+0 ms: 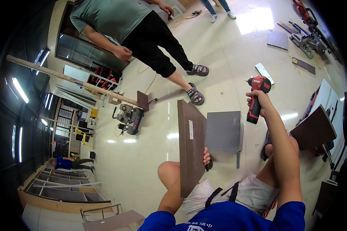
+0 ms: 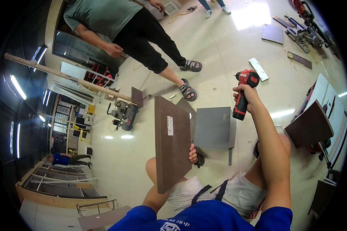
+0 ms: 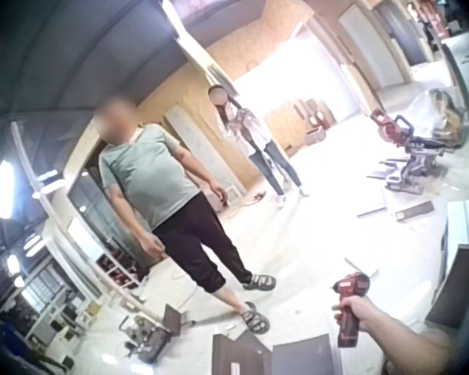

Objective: The person sits on the floor and uses a cordless drill to fasten screws into flat-pack wooden panels. They align the pieces, drill them together, and assemble a small cabinet-like structure.

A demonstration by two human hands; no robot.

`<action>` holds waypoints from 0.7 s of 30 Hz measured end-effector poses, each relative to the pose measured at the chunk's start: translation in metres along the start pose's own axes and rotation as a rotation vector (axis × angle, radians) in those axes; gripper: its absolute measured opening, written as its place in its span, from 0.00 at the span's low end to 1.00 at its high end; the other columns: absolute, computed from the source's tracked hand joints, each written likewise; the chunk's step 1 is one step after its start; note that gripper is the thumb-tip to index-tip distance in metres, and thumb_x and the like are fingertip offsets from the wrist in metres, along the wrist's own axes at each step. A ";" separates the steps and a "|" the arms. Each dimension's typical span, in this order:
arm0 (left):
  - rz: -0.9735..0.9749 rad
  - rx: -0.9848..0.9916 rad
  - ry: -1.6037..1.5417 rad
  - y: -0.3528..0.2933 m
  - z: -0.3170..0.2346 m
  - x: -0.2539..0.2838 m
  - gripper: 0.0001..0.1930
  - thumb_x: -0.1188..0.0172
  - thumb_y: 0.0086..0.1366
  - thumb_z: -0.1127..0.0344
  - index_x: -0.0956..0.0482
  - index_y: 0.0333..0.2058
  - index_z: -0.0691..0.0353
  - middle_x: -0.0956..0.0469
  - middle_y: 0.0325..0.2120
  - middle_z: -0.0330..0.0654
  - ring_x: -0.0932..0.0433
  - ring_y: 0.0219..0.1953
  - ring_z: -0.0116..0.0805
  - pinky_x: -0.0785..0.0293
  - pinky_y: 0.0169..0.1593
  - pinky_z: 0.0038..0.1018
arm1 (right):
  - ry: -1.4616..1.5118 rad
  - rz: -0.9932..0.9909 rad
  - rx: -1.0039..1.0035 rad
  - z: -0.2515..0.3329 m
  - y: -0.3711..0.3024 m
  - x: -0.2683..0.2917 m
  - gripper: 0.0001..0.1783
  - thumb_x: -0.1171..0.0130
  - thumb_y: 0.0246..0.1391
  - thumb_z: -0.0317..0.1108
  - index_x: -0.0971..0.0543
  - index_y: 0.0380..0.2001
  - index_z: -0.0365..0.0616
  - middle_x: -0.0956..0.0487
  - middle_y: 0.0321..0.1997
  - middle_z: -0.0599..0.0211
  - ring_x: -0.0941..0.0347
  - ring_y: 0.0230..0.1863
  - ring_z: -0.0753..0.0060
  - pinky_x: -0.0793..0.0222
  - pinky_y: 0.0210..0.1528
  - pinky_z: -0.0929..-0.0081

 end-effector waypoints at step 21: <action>-0.314 -0.012 0.031 0.009 0.003 -0.047 0.14 0.51 0.71 0.56 0.33 0.33 0.61 0.35 0.22 0.38 0.35 0.25 0.30 0.32 0.32 0.25 | 0.042 -0.024 0.001 -0.001 0.000 0.006 0.12 0.41 0.44 0.28 0.27 0.34 0.41 0.23 0.27 0.64 0.25 0.24 0.71 0.26 0.25 0.70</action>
Point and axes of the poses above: each hand's wrist, its own y-axis towards the middle knuckle, its own x-axis out of the back of the hand, z = x × y, the point moved 10 cm from there along y, towards the middle knuckle
